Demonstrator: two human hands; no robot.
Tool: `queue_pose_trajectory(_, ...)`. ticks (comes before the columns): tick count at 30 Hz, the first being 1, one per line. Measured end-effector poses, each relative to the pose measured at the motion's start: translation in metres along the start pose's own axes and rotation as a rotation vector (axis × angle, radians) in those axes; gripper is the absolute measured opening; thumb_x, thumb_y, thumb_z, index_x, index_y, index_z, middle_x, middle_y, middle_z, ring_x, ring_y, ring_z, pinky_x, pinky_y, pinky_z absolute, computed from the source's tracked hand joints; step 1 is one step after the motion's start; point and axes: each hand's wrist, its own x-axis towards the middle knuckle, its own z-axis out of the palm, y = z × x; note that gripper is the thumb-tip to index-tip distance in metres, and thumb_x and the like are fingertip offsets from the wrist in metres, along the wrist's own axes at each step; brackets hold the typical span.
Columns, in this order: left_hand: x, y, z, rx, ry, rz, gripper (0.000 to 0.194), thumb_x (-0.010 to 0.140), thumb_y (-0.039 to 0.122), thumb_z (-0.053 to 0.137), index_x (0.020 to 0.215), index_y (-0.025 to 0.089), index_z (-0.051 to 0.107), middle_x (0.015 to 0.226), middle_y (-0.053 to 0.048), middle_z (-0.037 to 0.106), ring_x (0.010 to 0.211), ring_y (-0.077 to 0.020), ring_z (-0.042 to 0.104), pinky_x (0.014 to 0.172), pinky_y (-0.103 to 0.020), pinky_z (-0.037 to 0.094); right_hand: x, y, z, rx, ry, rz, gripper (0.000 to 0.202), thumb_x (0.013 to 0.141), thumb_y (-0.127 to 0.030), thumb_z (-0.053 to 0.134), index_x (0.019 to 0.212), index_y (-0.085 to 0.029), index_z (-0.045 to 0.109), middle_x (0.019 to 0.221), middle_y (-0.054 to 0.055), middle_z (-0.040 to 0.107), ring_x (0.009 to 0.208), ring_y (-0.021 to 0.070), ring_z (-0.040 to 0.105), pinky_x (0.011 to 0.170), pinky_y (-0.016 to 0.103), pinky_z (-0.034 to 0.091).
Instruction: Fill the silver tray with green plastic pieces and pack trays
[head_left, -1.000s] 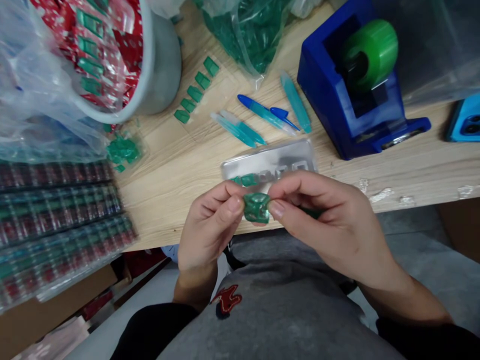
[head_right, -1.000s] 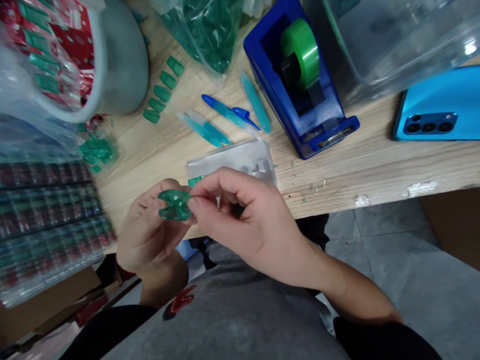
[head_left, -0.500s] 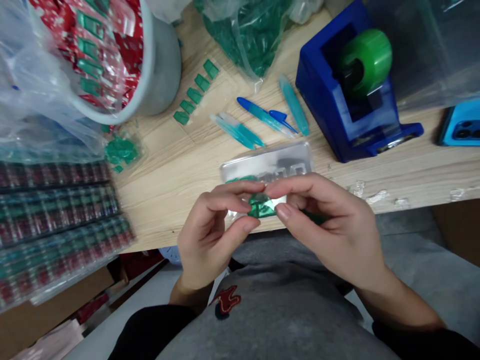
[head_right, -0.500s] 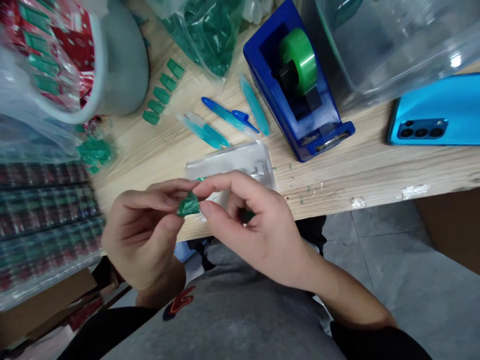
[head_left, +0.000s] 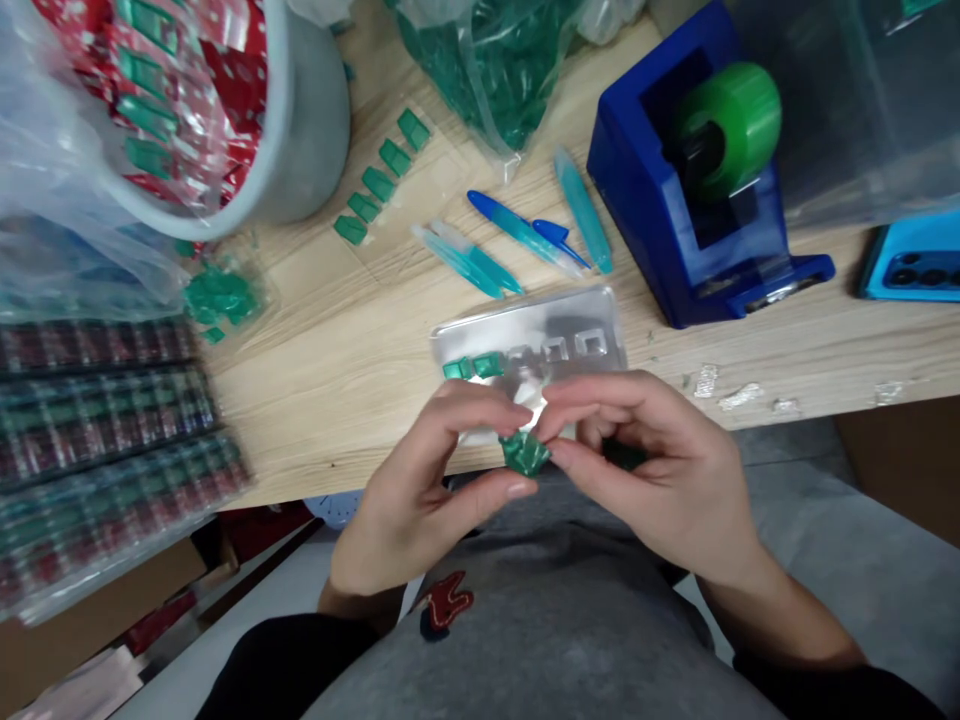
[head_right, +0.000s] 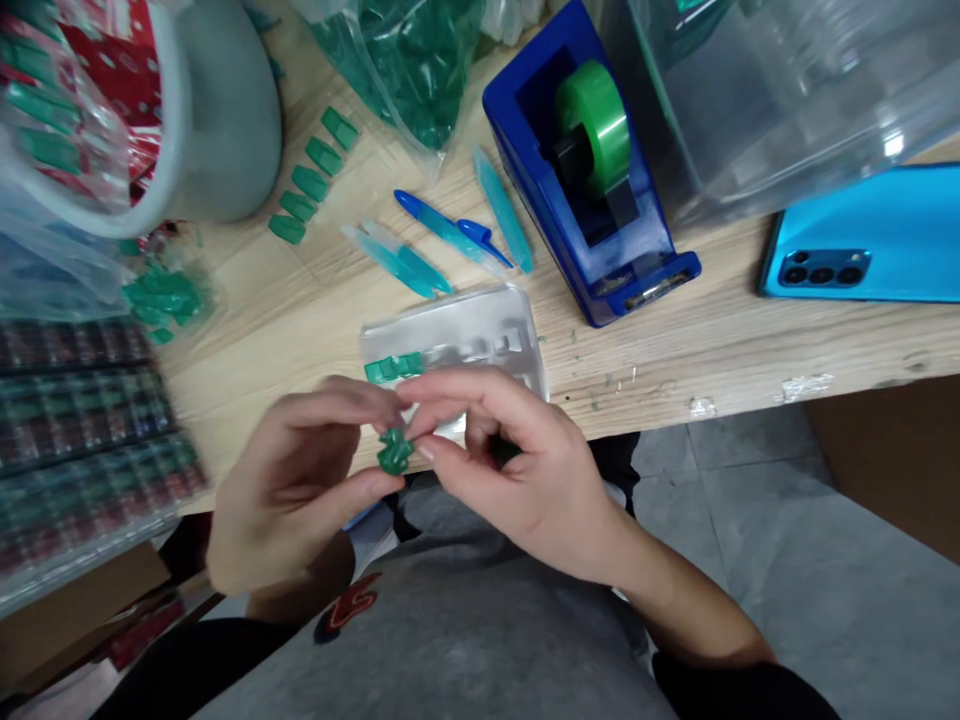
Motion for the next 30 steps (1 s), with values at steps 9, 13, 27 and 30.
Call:
queue_pose_trajectory(9,0.002,-0.004,0.009,-0.234,-0.152,-0.152,0.015,0.083,0.024,0.069,0.085,0.023,0.054,0.086,-0.001,0.057,0.081,-0.0136,0.057,0.07,-0.025,0.049,-0.015,0.005,-0.004,-0.022,0.046,0.125,0.015,0.08,-0.011,0.061,0.087,-0.024,0.06,0.067,-0.005,0.06,0.052,0.008,0.05,0.048,0.02,0.043)
queue_pose_trajectory(13,0.004,-0.007,0.01,-0.415,-0.002,-0.111,0.019,0.081,0.026,0.071,0.078,0.021,0.052,0.084,0.0,0.06,0.077,-0.0122,0.059,0.067,-0.024,0.049,-0.004,0.003,0.0,-0.025,0.082,0.156,0.013,0.08,-0.012,0.063,0.084,-0.025,0.061,0.064,-0.005,0.057,0.049,0.009,0.047,0.045,0.021,0.041)
queue_pose_trajectory(27,0.02,-0.178,-0.233,0.467,1.352,-0.076,0.013,0.08,0.024,0.062,0.081,0.02,0.05,0.079,0.0,0.056,0.085,-0.0176,0.057,0.082,-0.034,0.042,0.017,0.006,0.003,0.541,0.04,0.375,0.029,0.079,-0.027,0.051,0.096,-0.035,0.073,0.109,-0.002,0.072,0.102,0.0178,0.067,0.077,0.028,0.06)
queue_pose_trajectory(30,0.016,-0.187,-0.245,0.458,1.335,-0.092,0.018,0.08,0.028,0.063,0.074,0.019,0.049,0.073,0.0,0.053,0.09,-0.0202,0.056,0.086,-0.039,0.04,0.02,0.0,0.01,0.614,0.056,0.412,0.029,0.085,-0.039,0.047,0.096,-0.033,0.073,0.115,-0.001,0.072,0.113,0.019,0.064,0.087,0.033,0.058)
